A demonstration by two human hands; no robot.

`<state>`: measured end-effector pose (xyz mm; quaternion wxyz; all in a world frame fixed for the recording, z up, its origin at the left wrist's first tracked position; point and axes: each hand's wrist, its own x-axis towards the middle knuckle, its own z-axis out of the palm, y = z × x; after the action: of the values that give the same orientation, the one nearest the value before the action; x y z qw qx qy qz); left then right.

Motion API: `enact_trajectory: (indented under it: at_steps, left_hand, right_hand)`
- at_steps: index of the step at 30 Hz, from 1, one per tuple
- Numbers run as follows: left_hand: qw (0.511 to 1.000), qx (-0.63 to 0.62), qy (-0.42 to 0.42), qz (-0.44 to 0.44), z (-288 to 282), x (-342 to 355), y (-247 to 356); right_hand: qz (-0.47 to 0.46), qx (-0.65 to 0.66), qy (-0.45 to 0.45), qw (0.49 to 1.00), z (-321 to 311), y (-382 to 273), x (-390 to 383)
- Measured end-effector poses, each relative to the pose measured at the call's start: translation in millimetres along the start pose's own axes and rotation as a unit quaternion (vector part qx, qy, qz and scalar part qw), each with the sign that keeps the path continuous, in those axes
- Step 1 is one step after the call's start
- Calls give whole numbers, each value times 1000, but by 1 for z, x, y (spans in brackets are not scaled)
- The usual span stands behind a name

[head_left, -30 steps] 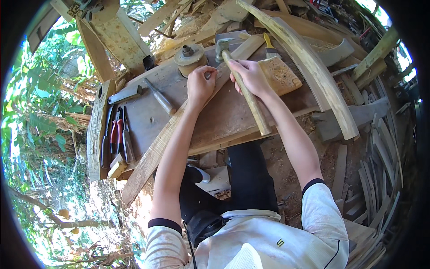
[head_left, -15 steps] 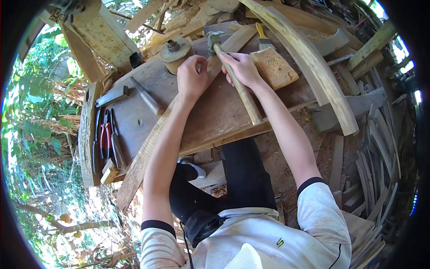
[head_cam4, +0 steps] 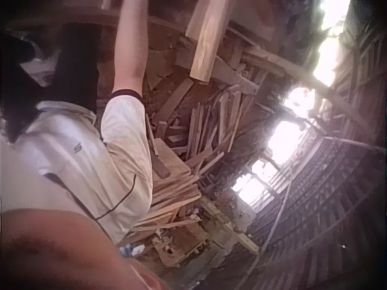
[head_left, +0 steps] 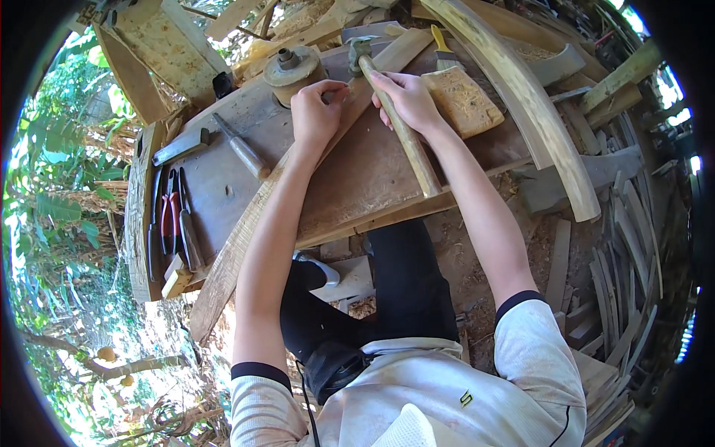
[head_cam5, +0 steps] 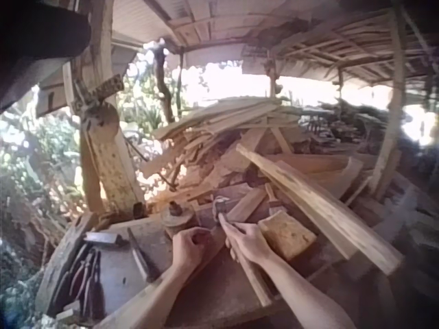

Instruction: The person hammers a nail into a wooden plank, brushes off sawdust with a paintbrush, and then uses a chisel and hammer to carve or shape the wood. The work takes place at a cluttered outdoor workbench.

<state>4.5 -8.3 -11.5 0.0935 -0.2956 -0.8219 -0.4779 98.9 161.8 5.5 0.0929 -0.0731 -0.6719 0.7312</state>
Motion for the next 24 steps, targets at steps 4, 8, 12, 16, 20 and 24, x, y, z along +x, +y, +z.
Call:
enact_trajectory:
  at_steps: [4,8,12,16,20,24]
  left_hand:
    - [1000,3,5,3,0,0,4]
    - [1000,7,6,8,-1,-1,4]
    - [1000,19,4,1,0,-1,4]
    - [1000,11,4,6,-1,-2,3]
    - [1000,12,3,11,-1,-2,5]
    - [1000,11,2,13,-1,-2,5]
  right_hand:
    - [-5,-2,0,1000,-2,1,1]
    - [-9,-1,-2,1000,-1,2,1]
    - [-14,-6,-2,1000,-1,3,1]
    - [-2,-15,-7,1000,-1,1,0]
    - [-2,-19,-6,1000,-2,2,0]
    - [-3,-19,-6,1000,-1,1,0]
